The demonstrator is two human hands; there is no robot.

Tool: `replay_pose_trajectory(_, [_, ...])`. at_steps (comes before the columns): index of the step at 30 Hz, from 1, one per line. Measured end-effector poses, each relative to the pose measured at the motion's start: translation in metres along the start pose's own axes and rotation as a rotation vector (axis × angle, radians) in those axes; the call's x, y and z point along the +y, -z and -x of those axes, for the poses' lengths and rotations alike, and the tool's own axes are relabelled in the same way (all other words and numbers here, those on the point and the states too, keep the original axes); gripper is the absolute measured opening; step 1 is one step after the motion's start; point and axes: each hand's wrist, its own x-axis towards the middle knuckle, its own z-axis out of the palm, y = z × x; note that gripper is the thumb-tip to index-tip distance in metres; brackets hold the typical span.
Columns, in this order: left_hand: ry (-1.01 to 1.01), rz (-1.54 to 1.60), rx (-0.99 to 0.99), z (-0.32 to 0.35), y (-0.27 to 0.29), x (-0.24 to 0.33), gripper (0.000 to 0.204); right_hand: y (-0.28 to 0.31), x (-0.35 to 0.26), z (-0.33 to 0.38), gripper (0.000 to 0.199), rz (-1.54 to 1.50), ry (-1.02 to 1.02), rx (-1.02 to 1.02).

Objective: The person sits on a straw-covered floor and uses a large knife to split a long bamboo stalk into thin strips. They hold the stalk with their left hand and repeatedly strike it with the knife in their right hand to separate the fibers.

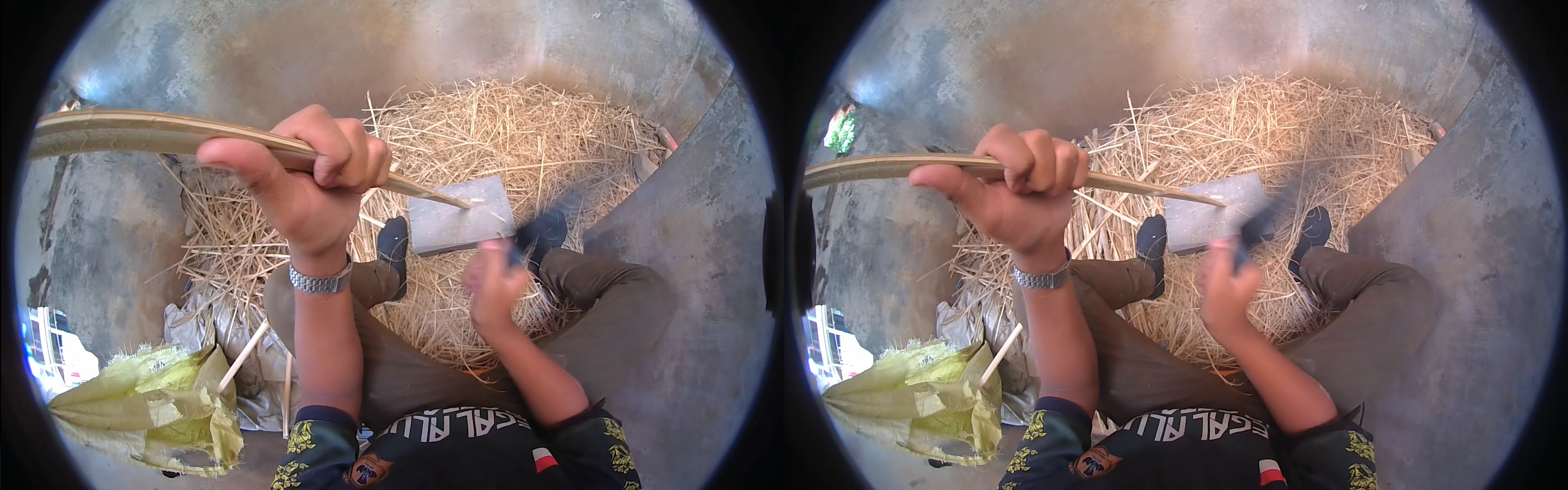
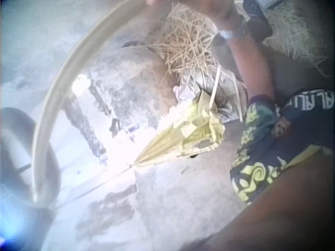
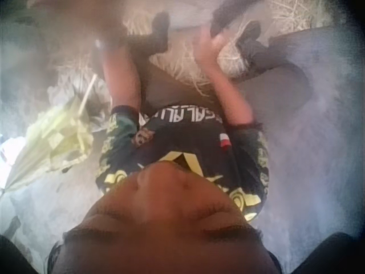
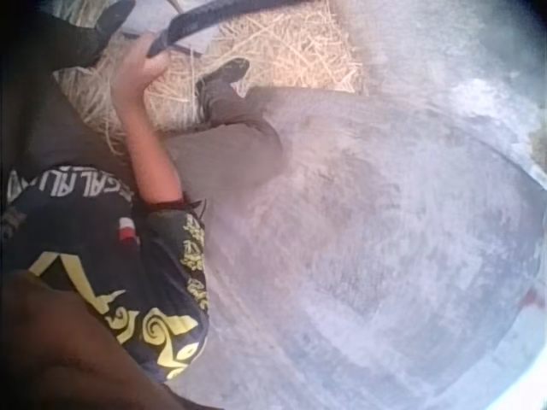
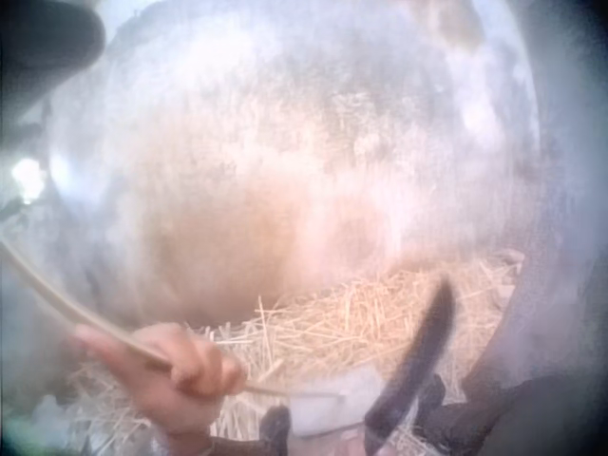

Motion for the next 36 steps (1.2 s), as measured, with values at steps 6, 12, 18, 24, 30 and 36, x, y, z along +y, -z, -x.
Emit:
replay_pose_trajectory(6, [-0.006,-0.063,0.032,0.003,0.014,0.005,0.077,0.002,0.009,-0.018,0.028,0.336,-0.183,-0.068])
replay_pose_trajectory(12, [0.000,-0.055,0.127,0.005,0.013,0.010,0.078,-0.011,-0.072,0.007,0.029,-0.095,0.169,0.026])
replay_pose_trajectory(18, [-0.019,-0.062,0.192,0.005,0.017,-0.001,0.077,-0.001,0.047,-0.020,0.030,0.523,0.016,-0.004])
replay_pose_trajectory(24, [-0.018,-0.073,0.197,0.006,0.021,0.002,0.078,-0.007,-0.064,-0.009,0.031,0.083,-0.015,0.068])
replay_pose_trajectory(30, [0.005,-0.068,0.079,-0.002,-0.002,-0.006,0.077,0.001,0.014,-0.007,0.036,0.070,0.352,0.266])
replay_pose_trajectory(36, [-0.056,-0.126,0.154,-0.001,-0.001,0.003,0.077,0.007,0.012,-0.029,0.036,0.610,-0.081,0.014])
